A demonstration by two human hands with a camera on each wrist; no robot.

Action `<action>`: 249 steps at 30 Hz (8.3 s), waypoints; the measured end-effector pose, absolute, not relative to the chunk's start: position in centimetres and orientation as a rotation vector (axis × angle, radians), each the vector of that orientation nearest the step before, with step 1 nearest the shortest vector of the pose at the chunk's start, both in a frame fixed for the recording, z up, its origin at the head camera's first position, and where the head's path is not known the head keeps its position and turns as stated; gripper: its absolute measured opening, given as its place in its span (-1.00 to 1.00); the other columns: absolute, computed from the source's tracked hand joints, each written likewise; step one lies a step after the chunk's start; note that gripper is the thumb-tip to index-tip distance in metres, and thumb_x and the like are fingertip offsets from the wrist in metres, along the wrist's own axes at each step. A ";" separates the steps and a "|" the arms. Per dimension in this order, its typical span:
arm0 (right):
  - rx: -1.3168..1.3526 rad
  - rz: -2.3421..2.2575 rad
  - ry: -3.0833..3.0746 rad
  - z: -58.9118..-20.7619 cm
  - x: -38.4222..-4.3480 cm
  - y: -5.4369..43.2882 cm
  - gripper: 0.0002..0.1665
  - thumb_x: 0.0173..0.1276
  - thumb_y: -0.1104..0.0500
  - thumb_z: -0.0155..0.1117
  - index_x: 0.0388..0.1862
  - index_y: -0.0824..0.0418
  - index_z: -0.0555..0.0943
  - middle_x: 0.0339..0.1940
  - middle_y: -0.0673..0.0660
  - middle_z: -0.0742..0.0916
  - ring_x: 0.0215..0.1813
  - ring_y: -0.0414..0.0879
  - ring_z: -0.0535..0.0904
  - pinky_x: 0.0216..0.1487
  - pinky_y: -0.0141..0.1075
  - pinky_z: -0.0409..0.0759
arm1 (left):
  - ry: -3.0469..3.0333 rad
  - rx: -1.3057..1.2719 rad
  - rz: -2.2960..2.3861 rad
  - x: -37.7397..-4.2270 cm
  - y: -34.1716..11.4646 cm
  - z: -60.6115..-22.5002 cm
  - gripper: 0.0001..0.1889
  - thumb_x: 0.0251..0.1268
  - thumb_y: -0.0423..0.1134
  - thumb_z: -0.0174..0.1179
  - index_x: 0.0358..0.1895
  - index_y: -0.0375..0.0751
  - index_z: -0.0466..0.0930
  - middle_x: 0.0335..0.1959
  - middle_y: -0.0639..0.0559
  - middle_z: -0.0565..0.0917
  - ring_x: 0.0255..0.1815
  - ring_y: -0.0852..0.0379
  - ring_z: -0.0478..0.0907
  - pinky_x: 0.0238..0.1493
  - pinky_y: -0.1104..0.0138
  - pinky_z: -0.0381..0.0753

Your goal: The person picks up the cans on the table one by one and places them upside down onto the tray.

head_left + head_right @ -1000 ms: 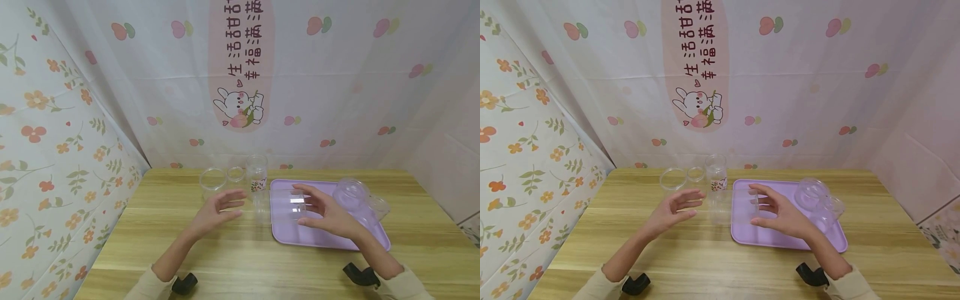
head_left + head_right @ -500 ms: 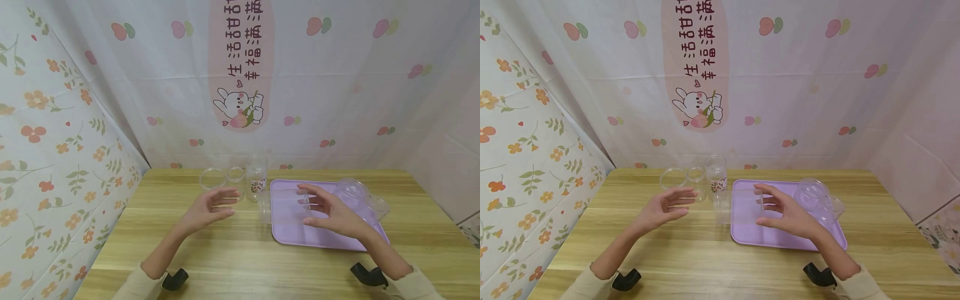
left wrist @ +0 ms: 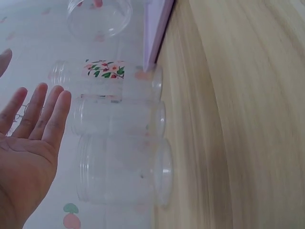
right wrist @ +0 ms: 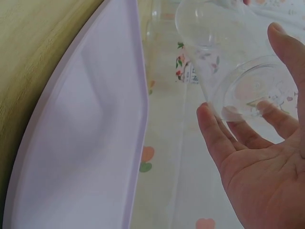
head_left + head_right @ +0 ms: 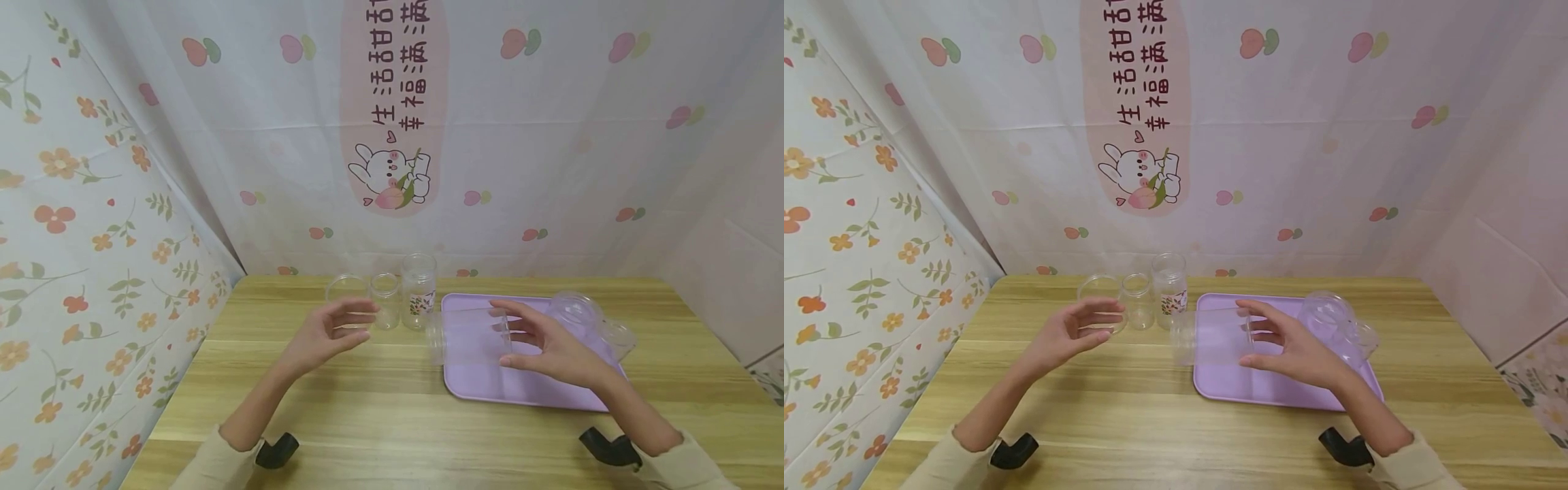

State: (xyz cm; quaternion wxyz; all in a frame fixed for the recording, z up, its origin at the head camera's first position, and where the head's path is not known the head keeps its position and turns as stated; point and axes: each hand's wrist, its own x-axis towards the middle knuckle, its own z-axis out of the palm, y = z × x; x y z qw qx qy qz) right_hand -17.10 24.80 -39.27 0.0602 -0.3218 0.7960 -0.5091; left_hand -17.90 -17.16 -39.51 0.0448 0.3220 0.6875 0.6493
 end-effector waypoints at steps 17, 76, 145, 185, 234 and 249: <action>-0.983 -1.460 2.458 -38.6 -17.2 25.4 0.00 0.27 0.26 0.53 0.60 0.00 0.24 0.51 0.13 0.38 0.35 0.34 0.42 0.30 -0.24 0.49 | 2.153 1.028 2.057 -18.8 -18.3 -39.0 -0.54 0.29 -0.57 0.30 0.25 -0.46 0.49 0.18 -0.51 0.52 0.20 -0.47 0.48 0.09 0.05 0.64; -1.139 -0.975 2.699 -35.7 -17.2 26.2 0.06 0.21 -0.14 0.55 0.60 0.04 0.27 0.47 0.07 0.46 0.23 -0.04 0.56 0.10 -0.02 0.64 | 2.666 0.757 1.600 -23.2 -20.7 -37.8 -0.26 0.23 -0.25 0.49 0.45 -0.27 0.37 0.44 -0.17 0.41 0.48 -0.09 0.26 0.43 -0.03 0.28; -1.105 -0.444 2.776 -31.0 -21.7 27.8 0.06 0.18 -0.11 0.59 0.52 0.31 0.34 0.33 0.38 0.50 0.27 0.30 0.48 0.15 0.21 0.54 | 2.734 0.669 1.096 -25.4 -19.3 -38.4 -0.13 0.29 -0.11 0.43 0.50 -0.47 0.17 0.44 -0.38 0.33 0.41 -0.36 0.30 0.37 -0.14 0.33; -0.812 -0.091 2.666 -30.0 -26.9 26.7 0.11 0.16 -0.12 0.59 0.43 0.53 0.32 -0.01 0.29 0.67 0.05 0.23 0.59 0.11 0.15 0.56 | 2.736 0.679 1.094 -25.5 -19.4 -38.8 -0.12 0.32 -0.10 0.40 0.51 -0.47 0.14 0.46 -0.37 0.31 0.43 -0.34 0.28 0.36 -0.15 0.33; -0.922 -0.557 2.888 -29.5 -22.1 29.7 -0.01 0.36 -0.12 0.45 0.55 0.33 0.24 0.39 0.41 0.48 0.27 0.35 0.50 0.16 0.30 0.50 | 2.783 0.670 0.698 -25.6 -18.1 -36.0 -0.19 0.25 -0.07 0.45 0.43 -0.40 0.28 0.34 -0.40 0.42 0.35 -0.28 0.36 0.30 -0.09 0.41; -1.022 -0.847 2.896 -31.7 -19.6 31.0 -0.18 0.34 0.12 0.50 0.49 0.25 0.36 0.29 0.28 0.59 0.15 0.22 0.63 0.08 -0.02 0.65 | 2.830 0.672 0.820 -25.2 -18.7 -36.8 -0.20 0.19 -0.08 0.50 0.40 -0.39 0.34 0.30 -0.38 0.46 0.33 -0.33 0.38 0.26 -0.11 0.45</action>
